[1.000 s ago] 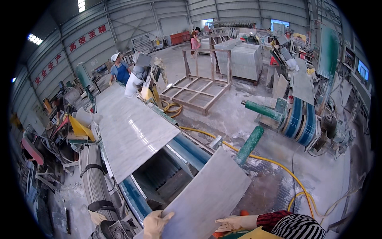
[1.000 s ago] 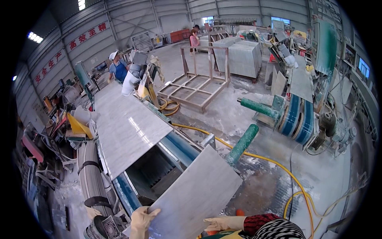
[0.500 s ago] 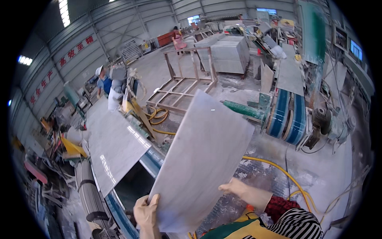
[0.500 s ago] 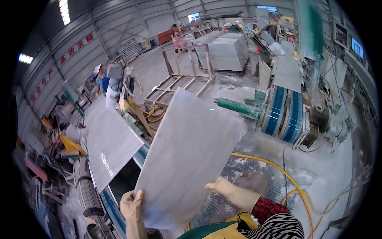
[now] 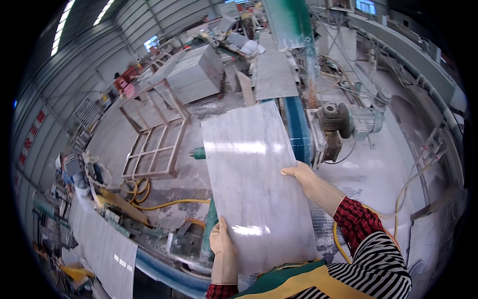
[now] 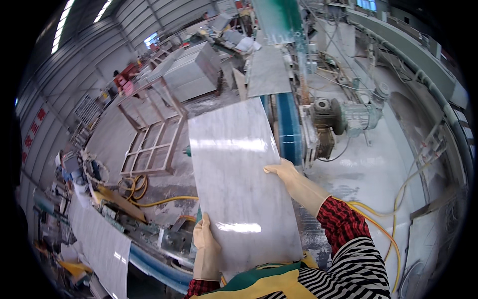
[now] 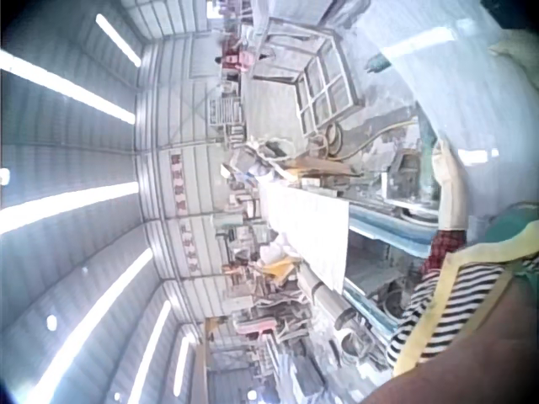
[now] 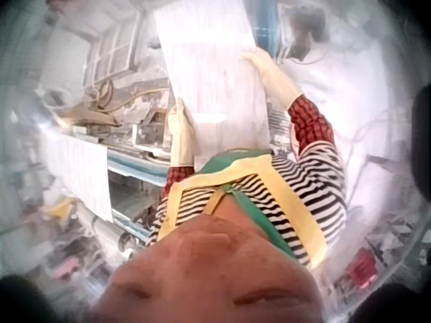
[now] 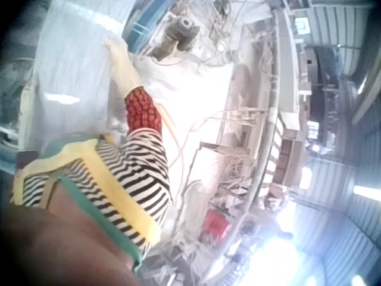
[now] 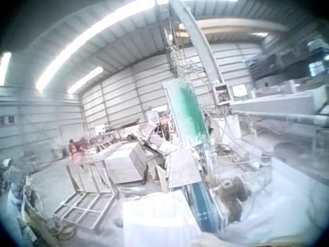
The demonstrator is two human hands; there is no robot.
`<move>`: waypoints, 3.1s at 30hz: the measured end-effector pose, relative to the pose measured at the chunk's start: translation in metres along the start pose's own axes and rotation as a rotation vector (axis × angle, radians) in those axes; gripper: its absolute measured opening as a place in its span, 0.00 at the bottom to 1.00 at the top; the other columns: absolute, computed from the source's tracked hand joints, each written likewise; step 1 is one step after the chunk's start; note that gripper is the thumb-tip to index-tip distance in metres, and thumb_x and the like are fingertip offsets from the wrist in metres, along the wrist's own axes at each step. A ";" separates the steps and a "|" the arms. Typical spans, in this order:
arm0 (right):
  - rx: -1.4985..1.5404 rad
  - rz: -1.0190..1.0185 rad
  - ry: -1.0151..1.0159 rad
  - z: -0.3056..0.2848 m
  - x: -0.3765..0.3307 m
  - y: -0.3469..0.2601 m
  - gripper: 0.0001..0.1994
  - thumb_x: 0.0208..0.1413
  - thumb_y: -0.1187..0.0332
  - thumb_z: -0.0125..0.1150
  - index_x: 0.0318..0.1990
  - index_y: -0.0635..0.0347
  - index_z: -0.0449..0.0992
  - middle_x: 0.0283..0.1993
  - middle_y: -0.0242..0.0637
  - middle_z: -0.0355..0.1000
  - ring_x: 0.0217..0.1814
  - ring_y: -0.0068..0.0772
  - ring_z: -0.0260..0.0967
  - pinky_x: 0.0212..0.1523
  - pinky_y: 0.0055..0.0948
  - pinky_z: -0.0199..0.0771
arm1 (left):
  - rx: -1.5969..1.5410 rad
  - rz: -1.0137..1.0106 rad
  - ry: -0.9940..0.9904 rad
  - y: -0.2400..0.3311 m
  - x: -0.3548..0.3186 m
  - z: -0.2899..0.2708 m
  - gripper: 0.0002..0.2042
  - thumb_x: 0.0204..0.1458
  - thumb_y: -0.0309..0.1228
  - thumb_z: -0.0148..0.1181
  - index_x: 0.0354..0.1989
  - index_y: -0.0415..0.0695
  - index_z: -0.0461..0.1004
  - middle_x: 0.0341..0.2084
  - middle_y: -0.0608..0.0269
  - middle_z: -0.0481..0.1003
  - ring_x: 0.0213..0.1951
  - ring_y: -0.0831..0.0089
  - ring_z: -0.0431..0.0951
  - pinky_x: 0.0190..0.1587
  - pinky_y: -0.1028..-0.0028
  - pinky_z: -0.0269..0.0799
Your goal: The person feeds large stone slabs through a polishing machine, guiding them with gloved hands along rollers. After polishing, the person lifts and moves the slab to a stacking area. The process is repeated with multiple slabs.
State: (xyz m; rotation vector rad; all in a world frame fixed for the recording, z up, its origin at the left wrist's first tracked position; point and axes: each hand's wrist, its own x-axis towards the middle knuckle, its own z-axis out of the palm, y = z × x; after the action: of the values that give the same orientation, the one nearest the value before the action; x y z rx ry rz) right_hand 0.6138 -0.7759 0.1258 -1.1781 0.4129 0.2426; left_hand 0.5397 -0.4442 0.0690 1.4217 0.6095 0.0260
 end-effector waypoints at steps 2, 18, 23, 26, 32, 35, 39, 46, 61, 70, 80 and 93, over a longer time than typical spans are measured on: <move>0.012 0.008 0.093 -0.031 0.011 0.009 0.20 0.58 0.67 0.72 0.57 0.61 0.80 0.51 0.39 0.81 0.51 0.37 0.81 0.53 0.39 0.81 | 0.129 -0.089 -0.059 0.004 -0.003 0.030 0.29 0.68 0.51 0.62 0.60 0.32 0.78 0.47 0.55 0.83 0.45 0.68 0.81 0.50 0.67 0.77; -0.054 -0.338 0.257 -0.139 0.146 0.035 0.32 0.55 0.60 0.77 0.65 0.61 0.73 0.57 0.46 0.79 0.55 0.46 0.80 0.54 0.51 0.81 | 0.723 0.198 -0.437 0.013 0.142 0.170 0.34 0.68 0.57 0.49 0.61 0.36 0.79 0.55 0.46 0.83 0.58 0.56 0.82 0.61 0.62 0.72; 0.107 0.195 0.502 -0.137 0.209 -0.009 0.32 0.55 0.57 0.76 0.64 0.63 0.74 0.57 0.48 0.80 0.55 0.50 0.80 0.53 0.54 0.80 | 0.721 0.055 -0.410 0.024 0.193 0.211 0.34 0.69 0.56 0.46 0.62 0.36 0.79 0.56 0.44 0.82 0.60 0.52 0.81 0.63 0.61 0.71; 0.044 0.183 0.549 -0.116 0.220 -0.028 0.22 0.62 0.55 0.69 0.56 0.62 0.81 0.52 0.43 0.84 0.51 0.41 0.82 0.56 0.43 0.80 | 0.655 0.030 -0.427 0.001 0.233 0.219 0.33 0.69 0.55 0.46 0.63 0.36 0.79 0.57 0.43 0.82 0.60 0.51 0.81 0.63 0.60 0.71; 0.175 0.152 0.553 -0.152 0.244 -0.011 0.27 0.61 0.53 0.72 0.59 0.65 0.80 0.57 0.43 0.82 0.58 0.40 0.80 0.62 0.42 0.77 | 0.678 0.058 -0.531 0.028 0.237 0.248 0.31 0.70 0.54 0.44 0.61 0.36 0.79 0.55 0.41 0.81 0.59 0.48 0.80 0.62 0.58 0.71; 0.295 0.071 0.432 -0.147 0.216 -0.014 0.27 0.63 0.54 0.72 0.61 0.63 0.78 0.58 0.44 0.81 0.58 0.45 0.79 0.61 0.44 0.79 | 0.678 0.042 -0.526 0.026 0.244 0.259 0.30 0.71 0.53 0.44 0.60 0.37 0.79 0.55 0.41 0.81 0.59 0.46 0.79 0.62 0.57 0.70; 0.187 0.112 0.459 -0.142 0.179 0.010 0.29 0.65 0.51 0.70 0.62 0.66 0.77 0.58 0.43 0.81 0.59 0.41 0.79 0.60 0.40 0.79 | 0.659 0.038 -0.465 0.015 0.256 0.274 0.30 0.71 0.53 0.44 0.59 0.37 0.79 0.55 0.41 0.80 0.60 0.45 0.78 0.62 0.56 0.70; -0.100 0.198 0.561 -0.143 0.173 0.045 0.32 0.65 0.44 0.68 0.61 0.66 0.76 0.55 0.41 0.80 0.54 0.34 0.78 0.55 0.35 0.78 | 0.793 0.052 -0.475 0.041 0.263 0.295 0.30 0.70 0.54 0.45 0.61 0.39 0.79 0.57 0.44 0.81 0.61 0.48 0.79 0.63 0.57 0.70; -0.101 0.164 0.632 -0.147 0.198 0.022 0.34 0.65 0.44 0.68 0.61 0.69 0.77 0.53 0.42 0.81 0.52 0.34 0.79 0.53 0.32 0.78 | 0.763 0.024 -0.456 0.045 0.274 0.328 0.28 0.70 0.55 0.48 0.55 0.42 0.81 0.46 0.47 0.84 0.51 0.52 0.84 0.56 0.59 0.73; -0.275 0.086 0.654 -0.172 0.215 0.039 0.36 0.66 0.43 0.65 0.62 0.74 0.77 0.58 0.47 0.79 0.60 0.40 0.75 0.61 0.39 0.74 | 0.842 0.026 -0.475 0.034 0.291 0.336 0.29 0.71 0.55 0.44 0.61 0.43 0.79 0.56 0.44 0.81 0.60 0.47 0.79 0.65 0.55 0.70; -0.685 0.254 0.429 -0.191 0.212 -0.014 0.40 0.64 0.33 0.61 0.68 0.60 0.77 0.65 0.57 0.77 0.66 0.57 0.74 0.67 0.45 0.71 | 1.612 0.467 -0.814 0.049 0.331 0.357 0.23 0.66 0.46 0.51 0.49 0.36 0.81 0.43 0.40 0.83 0.48 0.43 0.84 0.52 0.47 0.78; -1.613 -0.607 0.284 -0.146 0.297 -0.063 0.33 0.64 0.64 0.64 0.74 0.68 0.65 0.78 0.67 0.58 0.80 0.71 0.53 0.79 0.57 0.53 | 0.974 1.181 -0.628 0.012 0.302 0.403 0.33 0.60 0.46 0.64 0.70 0.44 0.67 0.72 0.46 0.62 0.75 0.45 0.58 0.79 0.49 0.47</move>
State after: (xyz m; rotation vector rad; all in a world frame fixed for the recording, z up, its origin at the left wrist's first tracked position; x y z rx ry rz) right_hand 0.8791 -0.9433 0.0033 -2.8663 -0.0075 -0.2136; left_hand 0.9649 -0.6980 -0.0245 2.3970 -0.9284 0.2288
